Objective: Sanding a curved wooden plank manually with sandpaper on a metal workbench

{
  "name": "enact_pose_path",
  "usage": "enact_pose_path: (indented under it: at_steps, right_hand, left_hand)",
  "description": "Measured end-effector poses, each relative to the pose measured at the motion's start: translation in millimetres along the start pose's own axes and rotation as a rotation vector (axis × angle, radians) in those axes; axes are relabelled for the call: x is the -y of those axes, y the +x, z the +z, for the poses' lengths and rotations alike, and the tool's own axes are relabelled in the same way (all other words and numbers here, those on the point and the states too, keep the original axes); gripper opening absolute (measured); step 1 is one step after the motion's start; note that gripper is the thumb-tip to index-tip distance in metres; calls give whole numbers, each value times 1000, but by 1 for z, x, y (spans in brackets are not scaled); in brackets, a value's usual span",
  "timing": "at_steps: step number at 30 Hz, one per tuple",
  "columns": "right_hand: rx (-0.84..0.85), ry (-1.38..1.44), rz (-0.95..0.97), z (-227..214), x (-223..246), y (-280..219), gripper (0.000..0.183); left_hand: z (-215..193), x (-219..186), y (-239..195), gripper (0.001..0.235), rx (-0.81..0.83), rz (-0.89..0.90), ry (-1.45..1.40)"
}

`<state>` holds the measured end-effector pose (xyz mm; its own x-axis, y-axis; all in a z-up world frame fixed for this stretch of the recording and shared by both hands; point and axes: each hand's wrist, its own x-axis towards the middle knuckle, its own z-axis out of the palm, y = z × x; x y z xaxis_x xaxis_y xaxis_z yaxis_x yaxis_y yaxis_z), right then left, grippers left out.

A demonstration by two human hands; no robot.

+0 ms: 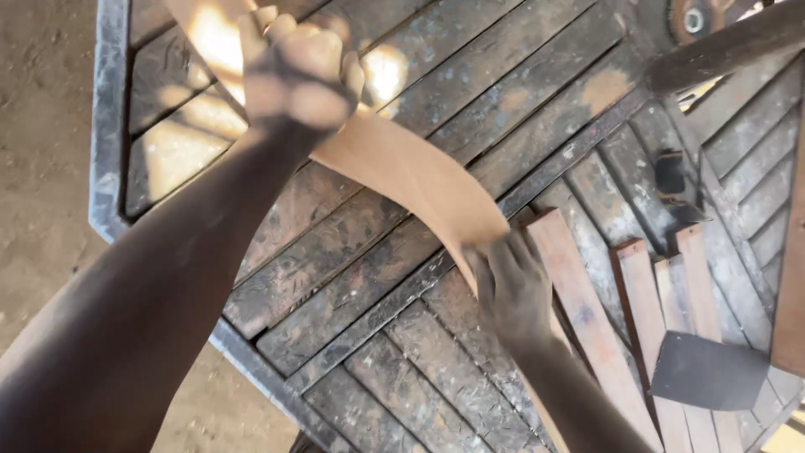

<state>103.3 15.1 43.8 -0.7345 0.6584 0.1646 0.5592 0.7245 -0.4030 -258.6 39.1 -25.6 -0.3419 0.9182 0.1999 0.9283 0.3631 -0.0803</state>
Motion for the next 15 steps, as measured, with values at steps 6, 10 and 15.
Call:
enact_pose_path:
  at_steps: [6,10,15]
  right_hand:
    - [36,-13,18,-15,3,-27,15]
    - [31,25,34,-10,1,-30,12]
    - [30,64,-21,-9,3,1,22]
  left_hand:
    - [41,7,0,31,-61,-134,-280]
    - [5,6,-10,30,-177,5,-131]
    - [8,0,-11,37,-121,-113,-234]
